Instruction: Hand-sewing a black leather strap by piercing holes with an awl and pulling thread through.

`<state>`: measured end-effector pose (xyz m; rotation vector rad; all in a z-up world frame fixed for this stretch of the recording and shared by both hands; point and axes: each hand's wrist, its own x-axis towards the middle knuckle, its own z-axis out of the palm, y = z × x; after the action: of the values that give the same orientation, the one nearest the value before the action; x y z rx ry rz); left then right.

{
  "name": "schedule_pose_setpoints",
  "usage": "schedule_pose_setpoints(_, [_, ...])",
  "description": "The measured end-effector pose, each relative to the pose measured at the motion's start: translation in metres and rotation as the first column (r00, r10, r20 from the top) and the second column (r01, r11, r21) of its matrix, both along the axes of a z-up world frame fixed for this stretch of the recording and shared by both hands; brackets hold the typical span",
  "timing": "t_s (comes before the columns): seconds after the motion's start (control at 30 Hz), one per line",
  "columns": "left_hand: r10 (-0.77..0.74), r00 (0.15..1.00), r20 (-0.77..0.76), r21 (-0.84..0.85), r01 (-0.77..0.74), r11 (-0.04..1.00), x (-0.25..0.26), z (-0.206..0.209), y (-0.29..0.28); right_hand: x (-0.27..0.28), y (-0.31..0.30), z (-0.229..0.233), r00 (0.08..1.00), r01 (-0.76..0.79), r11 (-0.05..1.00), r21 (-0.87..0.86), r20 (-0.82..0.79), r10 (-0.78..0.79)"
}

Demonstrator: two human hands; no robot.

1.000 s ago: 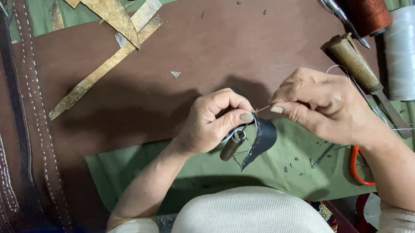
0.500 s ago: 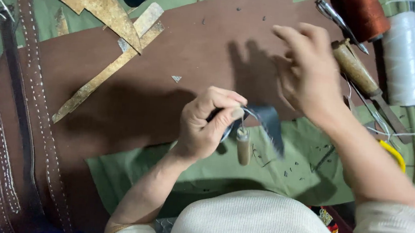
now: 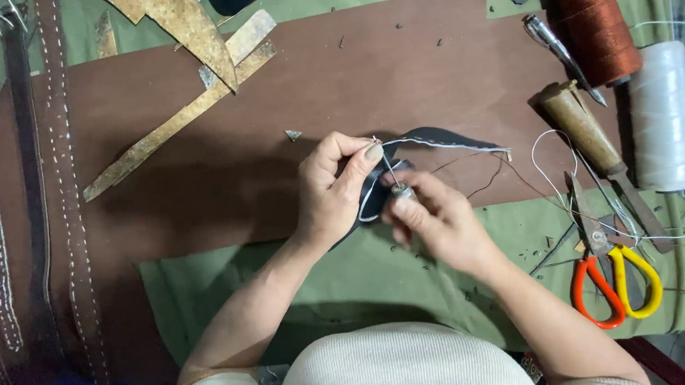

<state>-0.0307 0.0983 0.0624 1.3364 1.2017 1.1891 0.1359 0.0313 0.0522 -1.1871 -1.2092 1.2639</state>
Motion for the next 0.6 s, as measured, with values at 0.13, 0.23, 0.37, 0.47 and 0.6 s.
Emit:
schedule_pose_setpoints(0.13, [0.036,0.999,-0.016,0.019,-0.036,0.999,0.001,-0.007,0.003,0.005,0.002,0.003,0.569,-0.39,0.856,-0.339,-0.82,-0.065])
schedule_pose_setpoints(0.23, [0.048,0.997,-0.059,0.066,-0.044,0.997,0.003,-0.017,0.001,0.003,-0.003,-0.001,0.799,-0.242,0.912,-0.331,-0.601,-0.006])
schedule_pose_setpoints(0.37, [0.053,0.995,-0.083,0.107,-0.044,0.993,0.008,-0.014,-0.001,0.008,-0.014,-0.017,0.962,0.016,0.994,-0.109,0.273,0.014])
schedule_pose_setpoints(0.47, [0.084,0.99,-0.117,0.172,-0.063,0.983,0.007,-0.016,-0.002,0.006,-0.022,-0.024,0.712,0.027,0.991,0.134,0.693,-0.114])
schedule_pose_setpoints(0.6, [0.02,0.99,-0.137,0.208,0.009,0.978,0.0,-0.018,0.001,0.013,-0.018,-0.013,0.998,0.001,0.973,-0.23,0.067,0.015])
